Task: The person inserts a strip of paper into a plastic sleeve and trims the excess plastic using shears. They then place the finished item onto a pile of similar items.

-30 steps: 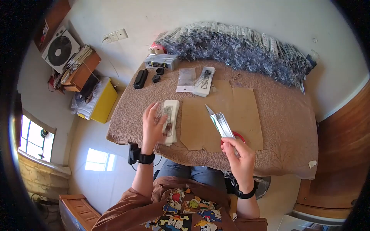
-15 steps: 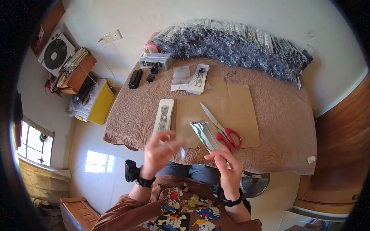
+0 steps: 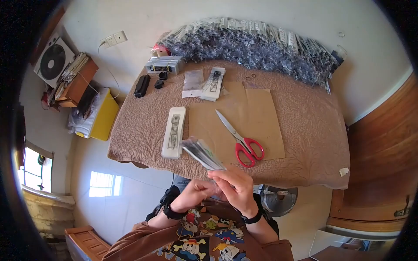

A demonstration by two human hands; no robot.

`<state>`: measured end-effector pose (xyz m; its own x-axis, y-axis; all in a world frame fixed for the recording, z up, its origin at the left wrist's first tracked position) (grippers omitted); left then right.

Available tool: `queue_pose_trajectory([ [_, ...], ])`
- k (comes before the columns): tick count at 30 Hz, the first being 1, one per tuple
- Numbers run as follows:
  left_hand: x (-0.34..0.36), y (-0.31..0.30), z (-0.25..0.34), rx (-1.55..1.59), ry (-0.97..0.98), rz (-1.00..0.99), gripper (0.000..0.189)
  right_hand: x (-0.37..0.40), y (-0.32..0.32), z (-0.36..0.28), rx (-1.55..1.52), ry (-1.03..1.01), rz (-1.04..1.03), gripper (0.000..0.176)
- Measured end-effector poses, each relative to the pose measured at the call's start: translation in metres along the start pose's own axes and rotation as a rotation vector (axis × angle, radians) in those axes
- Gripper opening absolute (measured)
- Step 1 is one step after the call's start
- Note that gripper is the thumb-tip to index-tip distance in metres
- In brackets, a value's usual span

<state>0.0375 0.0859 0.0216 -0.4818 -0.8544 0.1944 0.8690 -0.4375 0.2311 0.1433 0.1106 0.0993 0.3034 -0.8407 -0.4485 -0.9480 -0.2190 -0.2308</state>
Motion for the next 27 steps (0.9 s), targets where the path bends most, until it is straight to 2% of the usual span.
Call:
queue_pose_trajectory([
  [2,-0.003,-0.006,-0.002,-0.029,0.027,0.033,0.028,0.005,-0.012,-0.006,0.133,-0.026,0.139,0.010],
  [4,-0.001,-0.034,0.005,0.364,0.215,0.249,0.023,0.013,-0.021,-0.007,0.201,-0.036,0.209,0.011],
  [5,0.002,-0.046,0.009,0.560,0.307,0.359,0.022,0.017,-0.021,-0.006,0.261,-0.039,0.164,0.012],
  [6,0.000,-0.046,0.014,0.562,0.306,0.364,0.022,0.022,-0.021,-0.005,0.319,-0.044,0.117,0.013],
  [9,-0.003,-0.043,0.034,0.940,0.305,0.582,0.021,0.033,-0.007,0.000,0.396,-0.065,0.006,0.016],
  [11,-0.009,-0.037,0.031,0.976,0.280,0.617,0.020,0.039,0.006,0.003,0.437,-0.099,-0.105,0.018],
  [13,-0.012,-0.034,0.025,1.032,0.229,0.677,0.020,0.041,0.008,0.004,0.433,-0.094,-0.119,0.020],
  [14,-0.013,-0.036,0.021,1.035,0.229,0.680,0.020,0.043,0.010,0.005,0.426,-0.089,-0.126,0.021],
  [17,-0.021,-0.040,0.024,1.012,0.380,0.476,0.025,0.049,0.015,0.013,0.365,-0.059,-0.119,0.024],
  [21,-0.019,-0.042,0.014,1.046,0.334,0.612,0.024,0.053,0.021,0.021,0.260,0.011,-0.088,0.027],
  [27,-0.017,-0.043,0.014,1.039,0.391,0.583,0.025,0.044,0.029,0.018,0.236,0.094,-0.102,0.025],
])
Point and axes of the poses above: each hand's wrist, its own x-axis away from the middle knuckle, its own y-axis out of the palm, z = x × y, the point moved 7 cm from there along -x, towards the middle knuckle, and after that the axes turned 1 degree about -y, right-handed, at the moved point
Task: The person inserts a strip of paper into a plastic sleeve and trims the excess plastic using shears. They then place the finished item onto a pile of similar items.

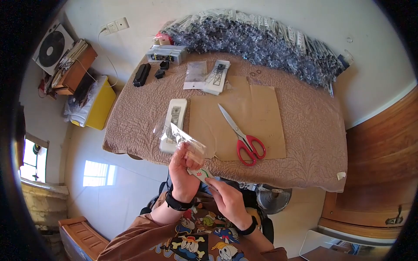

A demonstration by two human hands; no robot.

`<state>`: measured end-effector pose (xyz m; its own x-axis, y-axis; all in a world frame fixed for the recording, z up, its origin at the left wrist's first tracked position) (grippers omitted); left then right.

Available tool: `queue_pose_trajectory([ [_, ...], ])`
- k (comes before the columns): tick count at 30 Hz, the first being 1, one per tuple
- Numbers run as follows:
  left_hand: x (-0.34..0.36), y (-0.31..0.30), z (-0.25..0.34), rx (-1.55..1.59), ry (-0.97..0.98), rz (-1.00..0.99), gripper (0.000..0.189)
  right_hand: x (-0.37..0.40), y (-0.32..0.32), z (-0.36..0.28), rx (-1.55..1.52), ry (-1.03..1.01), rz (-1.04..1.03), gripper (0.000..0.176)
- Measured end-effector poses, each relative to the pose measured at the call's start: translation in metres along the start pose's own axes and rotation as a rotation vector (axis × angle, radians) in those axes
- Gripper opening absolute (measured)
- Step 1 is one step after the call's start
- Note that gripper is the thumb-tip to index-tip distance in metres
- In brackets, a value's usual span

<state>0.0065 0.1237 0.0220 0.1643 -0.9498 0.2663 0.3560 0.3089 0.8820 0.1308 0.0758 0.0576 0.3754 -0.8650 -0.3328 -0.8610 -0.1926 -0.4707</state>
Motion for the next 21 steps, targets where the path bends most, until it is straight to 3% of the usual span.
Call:
queue_pose_trajectory([
  [7,0.011,0.009,-0.006,-0.067,-0.054,-0.001,0.022,0.007,0.002,0.016,-0.090,0.129,0.036,0.021],
  [9,0.002,0.006,0.003,-0.006,0.004,0.082,0.019,0.012,-0.001,0.020,-0.142,0.177,0.055,0.019],
  [11,-0.002,-0.001,0.011,0.028,0.036,0.121,0.018,0.018,-0.016,0.029,-0.471,0.326,0.205,0.015],
  [12,-0.002,-0.003,0.017,-0.027,0.074,0.044,0.018,0.022,-0.020,0.034,-0.638,0.402,0.278,0.013],
  [14,0.001,0.000,0.026,-0.137,0.154,-0.109,0.018,0.022,-0.024,0.031,-0.687,0.437,0.252,0.013],
  [21,0.006,0.001,0.012,-0.097,0.096,-0.096,0.017,0.025,-0.013,0.032,-1.021,0.590,0.194,0.014],
])
Point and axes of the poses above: each hand's wrist, its own x-axis away from the middle knuckle, its own y-axis out of the palm, z = x × y, the point moved 7 cm from there along -x, towards the middle knuckle, and after that the axes turned 1 degree about -y, right-handed, at the moved point
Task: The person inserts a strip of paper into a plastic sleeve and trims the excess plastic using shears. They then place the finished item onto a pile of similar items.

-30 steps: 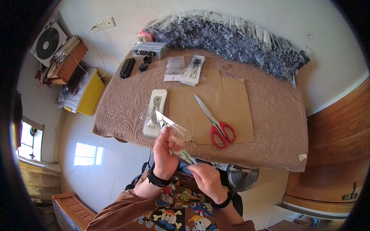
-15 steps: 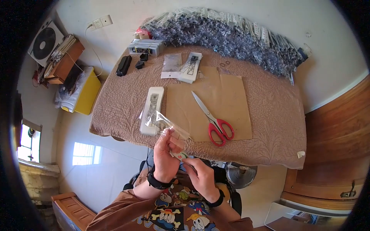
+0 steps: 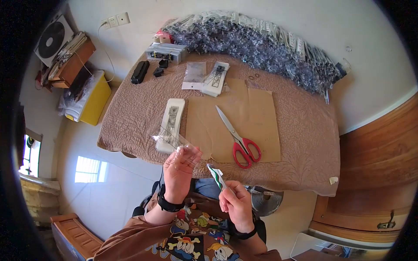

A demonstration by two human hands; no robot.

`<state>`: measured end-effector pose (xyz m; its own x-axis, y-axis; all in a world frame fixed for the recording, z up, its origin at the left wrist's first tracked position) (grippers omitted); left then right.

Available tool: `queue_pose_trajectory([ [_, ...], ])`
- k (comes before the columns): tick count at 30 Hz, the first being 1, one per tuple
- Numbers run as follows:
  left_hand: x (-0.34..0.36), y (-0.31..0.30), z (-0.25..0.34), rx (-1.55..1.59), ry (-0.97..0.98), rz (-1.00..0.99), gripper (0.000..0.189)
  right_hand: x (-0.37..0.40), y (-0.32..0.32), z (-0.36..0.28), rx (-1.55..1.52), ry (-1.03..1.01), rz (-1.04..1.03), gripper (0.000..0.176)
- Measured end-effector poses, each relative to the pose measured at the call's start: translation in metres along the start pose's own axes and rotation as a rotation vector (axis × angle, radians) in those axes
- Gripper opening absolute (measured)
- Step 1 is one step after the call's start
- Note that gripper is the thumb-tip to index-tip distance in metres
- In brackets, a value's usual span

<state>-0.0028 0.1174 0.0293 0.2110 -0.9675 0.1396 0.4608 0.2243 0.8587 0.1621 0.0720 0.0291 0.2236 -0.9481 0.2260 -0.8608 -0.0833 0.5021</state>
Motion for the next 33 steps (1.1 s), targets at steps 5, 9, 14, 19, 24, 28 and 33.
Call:
queue_pose_trajectory([
  [5,0.001,0.004,-0.005,-0.147,-0.040,-0.201,0.017,0.000,0.000,0.010,-0.178,0.113,-0.081,0.015],
  [9,0.007,0.014,-0.008,-0.303,-0.170,-0.366,0.017,-0.002,0.003,0.012,-0.312,0.209,-0.196,0.016],
  [14,0.008,0.015,-0.009,-0.299,-0.202,-0.290,0.017,-0.006,0.006,0.019,-0.448,0.255,-0.165,0.017],
  [19,0.010,0.010,-0.015,-0.269,-0.193,-0.253,0.016,-0.007,0.010,0.021,-0.425,0.236,-0.144,0.017],
  [24,0.018,0.018,-0.021,-0.504,-0.317,-0.337,0.018,-0.009,0.008,0.023,-0.462,0.238,-0.171,0.017],
  [28,0.019,0.027,-0.027,-0.503,-0.353,-0.364,0.020,-0.010,0.017,0.022,-0.776,0.308,-0.247,0.017],
  [33,0.010,0.014,-0.026,-0.249,-0.344,-0.353,0.026,-0.006,0.014,0.031,-0.736,0.365,-0.182,0.017],
])
Point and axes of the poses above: each hand's wrist, its own x-axis away from the middle knuckle, its own y-axis out of the palm, z = x × y, the point moved 7 cm from there along -x, towards the middle knuckle, and after that the axes turned 1 degree about -y, right-handed, at the moved point
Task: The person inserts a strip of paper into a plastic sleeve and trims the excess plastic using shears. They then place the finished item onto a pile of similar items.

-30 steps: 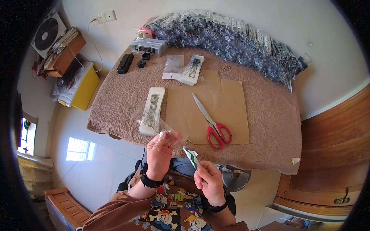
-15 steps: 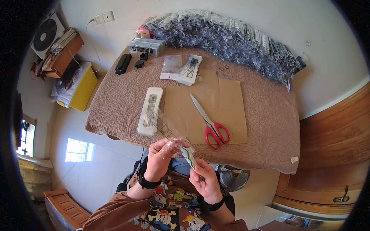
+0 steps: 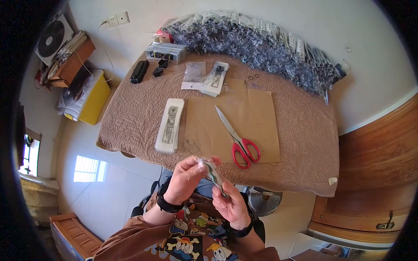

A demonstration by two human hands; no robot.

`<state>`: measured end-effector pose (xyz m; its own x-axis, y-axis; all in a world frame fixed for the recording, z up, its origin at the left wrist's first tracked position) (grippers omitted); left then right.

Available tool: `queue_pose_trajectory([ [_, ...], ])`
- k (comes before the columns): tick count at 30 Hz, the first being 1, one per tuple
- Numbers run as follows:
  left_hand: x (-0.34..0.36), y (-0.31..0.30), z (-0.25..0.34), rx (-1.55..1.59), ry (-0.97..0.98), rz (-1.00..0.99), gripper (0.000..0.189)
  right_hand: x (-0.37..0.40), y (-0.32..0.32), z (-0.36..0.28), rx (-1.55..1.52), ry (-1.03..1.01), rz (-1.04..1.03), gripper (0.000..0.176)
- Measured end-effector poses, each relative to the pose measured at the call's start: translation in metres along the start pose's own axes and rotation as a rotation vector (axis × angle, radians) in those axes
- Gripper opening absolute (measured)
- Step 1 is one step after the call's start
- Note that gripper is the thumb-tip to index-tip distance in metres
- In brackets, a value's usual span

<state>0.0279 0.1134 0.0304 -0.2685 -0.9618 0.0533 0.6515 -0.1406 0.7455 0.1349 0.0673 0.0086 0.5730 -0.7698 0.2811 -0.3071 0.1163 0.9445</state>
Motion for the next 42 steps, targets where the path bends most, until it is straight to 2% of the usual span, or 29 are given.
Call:
queue_pose_trajectory([
  [2,-0.001,-0.004,0.002,0.008,0.048,0.016,0.027,0.005,-0.006,-0.011,0.144,-0.137,0.192,0.017],
  [5,0.002,-0.007,0.001,0.024,0.132,0.057,0.029,0.008,-0.016,-0.012,0.136,-0.192,0.186,0.016],
  [8,0.014,0.016,-0.043,-0.106,-0.067,-0.127,0.030,0.009,-0.015,-0.013,0.077,-0.215,0.154,0.015],
  [11,0.013,0.025,-0.027,-0.028,0.055,-0.007,0.031,0.005,-0.003,-0.011,-0.024,-0.191,0.078,0.015],
  [13,0.013,0.022,-0.019,0.018,0.117,0.055,0.032,0.022,0.011,-0.036,0.674,-0.625,0.253,0.011],
  [14,0.014,0.015,-0.021,0.147,0.026,0.067,0.030,0.033,0.022,-0.043,1.024,-0.836,0.341,0.009],
  [15,0.017,0.008,-0.022,0.273,-0.069,0.079,0.029,0.032,0.021,-0.045,1.020,-0.836,0.348,0.009],
  [16,0.019,0.004,-0.026,0.402,-0.162,0.090,0.028,0.034,0.041,-0.048,1.379,-1.016,0.201,0.012],
  [18,0.019,-0.002,-0.026,0.318,-0.175,0.095,0.028,0.035,0.070,-0.027,2.092,-1.340,-0.190,0.024],
  [20,0.018,-0.007,-0.028,0.143,-0.207,0.106,0.030,0.035,0.063,-0.023,2.083,-1.336,-0.164,0.025],
  [24,0.022,0.001,-0.043,0.212,-0.281,0.139,0.032,0.035,0.055,-0.023,2.059,-1.313,-0.086,0.024],
  [27,0.020,-0.003,-0.039,0.160,-0.263,0.150,0.034,0.033,0.061,-0.028,2.029,-1.289,-0.072,0.019],
  [30,0.018,-0.013,-0.031,0.145,-0.221,0.150,0.035,0.032,0.084,-0.029,2.291,-1.190,-0.184,0.016],
  [31,0.016,-0.017,-0.028,0.157,-0.188,0.144,0.035,0.033,0.083,-0.031,2.293,-1.192,-0.182,0.016],
  [33,0.014,-0.019,-0.026,0.171,-0.157,0.132,0.035,0.034,0.075,-0.038,2.172,-1.146,-0.174,0.013],
  [35,0.013,-0.018,-0.031,0.115,-0.187,0.105,0.046,0.037,0.067,-0.042,2.116,-1.122,-0.164,0.012],
  [37,0.016,-0.016,-0.035,0.092,-0.203,0.091,0.051,0.044,0.055,-0.052,1.935,-1.112,-0.027,0.013],
  [39,0.023,0.000,-0.039,0.126,-0.236,-0.103,0.055,0.049,0.046,-0.062,1.847,-1.095,0.045,0.014],
  [40,0.028,0.008,-0.040,0.142,-0.254,-0.201,0.058,0.060,0.029,-0.088,1.427,-1.125,0.268,0.017],
  [41,0.031,0.010,-0.038,0.148,-0.258,-0.199,0.058,0.071,0.005,-0.109,0.999,-1.116,0.460,0.021],
  [42,0.037,0.018,-0.037,0.070,-0.290,-0.305,0.057,0.079,-0.009,-0.131,0.784,-1.172,0.370,0.024],
])
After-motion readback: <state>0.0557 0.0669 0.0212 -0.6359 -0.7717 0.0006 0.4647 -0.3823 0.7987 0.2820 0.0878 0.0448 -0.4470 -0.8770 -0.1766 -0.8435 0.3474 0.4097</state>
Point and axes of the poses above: each hand's wrist, its own x-axis away from the middle knuckle, its own y-axis out of the palm, z = x × y, the point moved 7 cm from there along -x, towards the middle knuckle, and after that the axes turned 1 degree about -y, right-handed, at the moved point
